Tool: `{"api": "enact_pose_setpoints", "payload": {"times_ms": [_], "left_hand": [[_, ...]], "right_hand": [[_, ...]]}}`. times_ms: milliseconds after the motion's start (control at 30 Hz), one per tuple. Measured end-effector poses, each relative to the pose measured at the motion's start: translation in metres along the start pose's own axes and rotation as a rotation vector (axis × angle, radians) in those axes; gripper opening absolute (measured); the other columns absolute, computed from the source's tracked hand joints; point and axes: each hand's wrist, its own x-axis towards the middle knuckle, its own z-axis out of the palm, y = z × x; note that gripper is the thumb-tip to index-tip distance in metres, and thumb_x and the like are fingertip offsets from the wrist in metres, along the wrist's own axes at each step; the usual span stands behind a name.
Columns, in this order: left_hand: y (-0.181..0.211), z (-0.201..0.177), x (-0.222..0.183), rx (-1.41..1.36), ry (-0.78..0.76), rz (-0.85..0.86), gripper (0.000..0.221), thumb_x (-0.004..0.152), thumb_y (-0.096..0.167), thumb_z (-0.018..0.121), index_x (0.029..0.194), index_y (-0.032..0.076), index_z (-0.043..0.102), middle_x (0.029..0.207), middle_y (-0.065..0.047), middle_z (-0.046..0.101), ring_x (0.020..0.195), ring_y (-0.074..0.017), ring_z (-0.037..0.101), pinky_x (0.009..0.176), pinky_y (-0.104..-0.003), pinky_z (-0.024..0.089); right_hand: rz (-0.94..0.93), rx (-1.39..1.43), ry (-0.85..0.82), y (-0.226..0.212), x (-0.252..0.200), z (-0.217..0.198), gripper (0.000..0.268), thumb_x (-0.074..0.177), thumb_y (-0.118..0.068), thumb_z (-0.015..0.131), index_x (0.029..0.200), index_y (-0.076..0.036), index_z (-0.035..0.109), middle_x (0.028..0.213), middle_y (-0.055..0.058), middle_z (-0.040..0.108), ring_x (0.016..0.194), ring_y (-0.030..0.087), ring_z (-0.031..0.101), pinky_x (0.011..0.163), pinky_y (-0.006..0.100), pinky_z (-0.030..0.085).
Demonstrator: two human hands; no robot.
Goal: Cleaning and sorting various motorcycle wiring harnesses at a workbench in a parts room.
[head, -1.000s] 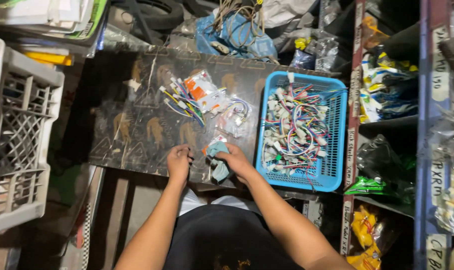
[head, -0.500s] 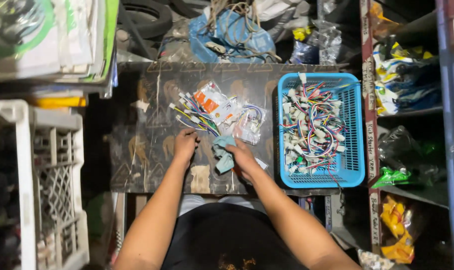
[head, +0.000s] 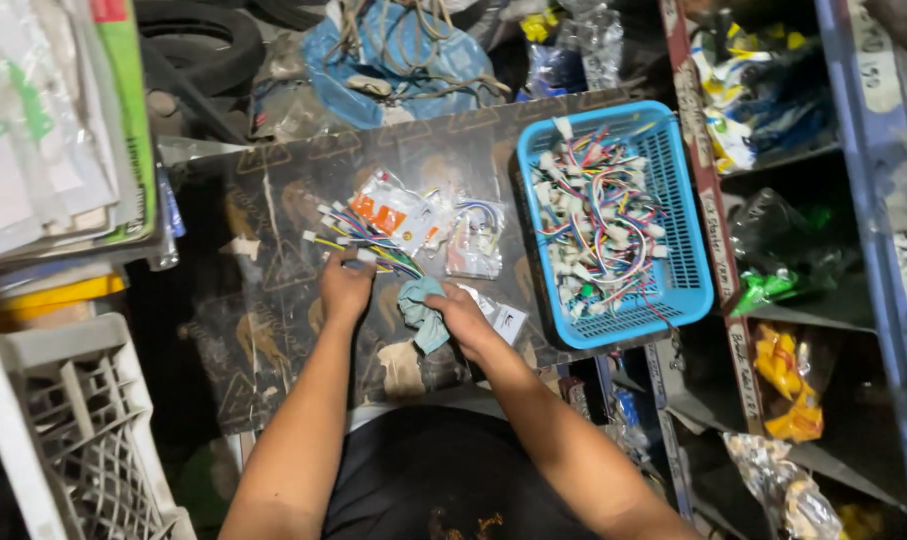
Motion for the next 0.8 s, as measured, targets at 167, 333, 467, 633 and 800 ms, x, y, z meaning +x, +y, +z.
{"api": "enact_pose_setpoints", "payload": {"times_ms": [167, 333, 467, 633, 800], "left_hand": [[0.012, -0.002, -0.031, 0.145, -0.077, -0.036, 0.033, 0.084, 0.050, 0.078, 0.102, 0.024, 0.074, 0.086, 0.001, 0.076, 0.098, -0.0274, 0.073, 0.086, -0.045, 0.057], [0.006, 0.016, -0.064, -0.039, -0.088, 0.001, 0.030, 0.094, 0.043, 0.065, 0.104, 0.016, 0.073, 0.083, -0.006, 0.076, 0.095, -0.0313, 0.073, 0.086, -0.047, 0.055], [0.029, 0.024, -0.099, -0.232, -0.052, 0.051, 0.031, 0.099, 0.031, 0.062, 0.110, 0.004, 0.070, 0.080, -0.014, 0.073, 0.082, -0.0317, 0.070, 0.079, -0.045, 0.053], [0.044, 0.034, -0.141, -0.347, -0.014, 0.091, 0.029, 0.102, 0.025, 0.059, 0.107, -0.002, 0.068, 0.068, -0.012, 0.068, 0.062, -0.0252, 0.066, 0.064, -0.038, 0.052], [0.009, 0.061, -0.143, -0.395, 0.094, -0.006, 0.032, 0.102, 0.031, 0.057, 0.091, 0.004, 0.070, 0.058, -0.007, 0.065, 0.053, -0.0212, 0.063, 0.051, -0.033, 0.048]], "right_hand": [[0.015, 0.065, 0.045, -0.006, -0.010, -0.021, 0.037, 0.087, -0.017, 0.069, 0.122, -0.005, 0.070, 0.100, 0.007, 0.072, 0.094, 0.019, 0.069, 0.087, 0.037, 0.056], [0.031, 0.044, 0.021, -0.005, -0.023, -0.044, 0.044, 0.089, -0.019, 0.071, 0.129, -0.003, 0.067, 0.106, 0.007, 0.072, 0.098, 0.020, 0.068, 0.090, 0.038, 0.055], [-0.008, 0.064, 0.000, -0.015, -0.032, -0.060, 0.041, 0.089, -0.017, 0.069, 0.127, -0.001, 0.068, 0.105, 0.010, 0.073, 0.096, 0.021, 0.069, 0.089, 0.039, 0.056], [-0.030, 0.069, -0.048, -0.021, -0.036, -0.082, 0.049, 0.089, -0.016, 0.069, 0.135, 0.000, 0.064, 0.113, 0.013, 0.071, 0.104, 0.023, 0.067, 0.093, 0.042, 0.056], [0.016, 0.039, -0.126, -0.002, -0.021, -0.108, 0.051, 0.090, -0.020, 0.071, 0.138, -0.004, 0.062, 0.120, 0.015, 0.072, 0.107, 0.025, 0.069, 0.093, 0.043, 0.056]]}}
